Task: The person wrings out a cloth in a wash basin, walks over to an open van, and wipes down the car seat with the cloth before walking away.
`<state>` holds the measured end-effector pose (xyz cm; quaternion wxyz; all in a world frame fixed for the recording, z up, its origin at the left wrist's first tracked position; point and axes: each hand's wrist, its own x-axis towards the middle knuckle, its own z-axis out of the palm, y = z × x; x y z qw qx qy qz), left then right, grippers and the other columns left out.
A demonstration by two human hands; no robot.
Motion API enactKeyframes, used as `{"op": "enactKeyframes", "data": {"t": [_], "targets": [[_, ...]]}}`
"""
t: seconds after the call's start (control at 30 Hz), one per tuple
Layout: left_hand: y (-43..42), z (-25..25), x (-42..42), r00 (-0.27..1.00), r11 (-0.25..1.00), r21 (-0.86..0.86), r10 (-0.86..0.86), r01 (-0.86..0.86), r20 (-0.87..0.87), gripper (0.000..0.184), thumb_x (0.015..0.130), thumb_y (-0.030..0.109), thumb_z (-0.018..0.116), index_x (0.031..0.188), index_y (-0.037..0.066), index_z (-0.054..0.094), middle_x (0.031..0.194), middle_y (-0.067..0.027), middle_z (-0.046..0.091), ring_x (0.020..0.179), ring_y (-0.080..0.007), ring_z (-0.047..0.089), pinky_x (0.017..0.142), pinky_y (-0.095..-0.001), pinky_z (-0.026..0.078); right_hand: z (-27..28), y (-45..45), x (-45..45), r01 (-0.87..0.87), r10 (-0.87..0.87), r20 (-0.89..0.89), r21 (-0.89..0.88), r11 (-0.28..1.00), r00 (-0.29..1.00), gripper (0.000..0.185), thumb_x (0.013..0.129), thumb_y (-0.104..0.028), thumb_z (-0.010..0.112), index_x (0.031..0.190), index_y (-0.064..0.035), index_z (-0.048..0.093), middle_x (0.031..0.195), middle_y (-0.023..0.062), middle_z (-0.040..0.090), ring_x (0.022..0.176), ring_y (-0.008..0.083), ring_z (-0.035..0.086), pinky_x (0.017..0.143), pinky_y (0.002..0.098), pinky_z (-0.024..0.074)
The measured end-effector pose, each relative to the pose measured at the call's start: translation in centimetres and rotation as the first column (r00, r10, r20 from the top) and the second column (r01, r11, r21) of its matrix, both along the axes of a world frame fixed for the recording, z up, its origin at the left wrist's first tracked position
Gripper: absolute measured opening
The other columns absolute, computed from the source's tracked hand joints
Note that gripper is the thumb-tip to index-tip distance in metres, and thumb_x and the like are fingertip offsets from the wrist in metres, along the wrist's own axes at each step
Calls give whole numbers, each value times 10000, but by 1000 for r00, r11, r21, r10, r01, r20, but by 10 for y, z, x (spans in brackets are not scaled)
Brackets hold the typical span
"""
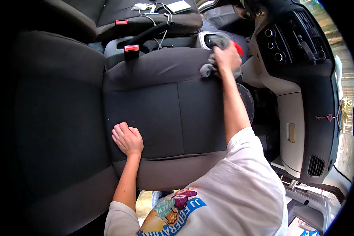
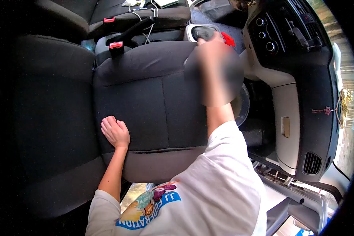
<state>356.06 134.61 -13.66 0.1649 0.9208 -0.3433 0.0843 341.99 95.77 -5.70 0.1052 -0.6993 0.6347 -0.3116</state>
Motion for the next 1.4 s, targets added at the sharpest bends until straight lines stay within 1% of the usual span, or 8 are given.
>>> {"op": "enactKeyframes", "data": {"t": [0.1,0.3,0.63,0.93,1.03,1.17,1.3,1.4], "targets": [[0,-3,0,1000,1000,5,-10,10,27,128,839,140,557,920,59,498,976,-136,512,949,-339,527,834,-466,423,-16,28,83,-279,200,-358,-185,942,912,350,670,-305,726,972,-140,665,830,109,710,772,326,713,702,477,512],[-2,-4,-1,998,998,-34,-46,47,42,119,837,125,545,901,45,484,956,-144,490,949,-352,513,844,-467,406,-17,80,105,-666,644,-181,-294,685,743,337,654,-173,777,979,-205,699,949,107,658,920,333,633,850,489,448],[1,-9,-2,997,997,-43,-70,71,40,102,870,116,513,891,32,457,928,-157,464,924,-359,497,851,-478,395,-24,29,-112,-253,248,54,117,960,967,609,715,-155,726,1316,-144,633,1158,176,669,1112,383,644,951,474,520],[1,-13,-2,997,998,5,-63,63,49,112,867,115,505,920,20,477,962,-165,484,959,-364,500,883,-477,396,-30,99,-244,-430,-368,708,677,598,602,425,817,-132,690,1230,-33,685,1140,68,716,1052,186,673,969,332,502],[4,-14,-2,996,998,25,-62,60,71,115,857,113,507,913,19,475,956,-166,482,946,-361,498,877,-476,393,-48,34,-211,-371,-487,768,632,680,416,472,812,-273,724,1209,-26,660,1142,86,689,984,198,664,874,353,519],[0,-15,-1,993,996,16,-83,82,78,139,885,130,478,942,4,483,952,-181,470,955,-370,483,885,-470,383,-58,-50,-142,-288,151,884,-20,958,443,425,814,-189,757,1189,-12,663,1113,80,689,1015,204,639,915,348,498],[-1,-18,-1,996,997,18,-80,80,46,138,865,118,475,932,-3,470,938,-186,454,930,-374,465,871,-474,374,-103,-63,-98,-203,270,191,-307,930,944,682,714,-85,811,1341,-182,562,1327,178,447,1233,408,451,1064,457,380],[3,-19,1,994,995,9,-101,101,48,134,840,113,493,916,7,460,943,-173,450,927,-363,469,871,-472,376,-155,-40,-102,-208,306,218,-380,901,927,772,649,-15,801,1340,-262,563,1324,169,454,1248,413,437,1062,476,366]]}}
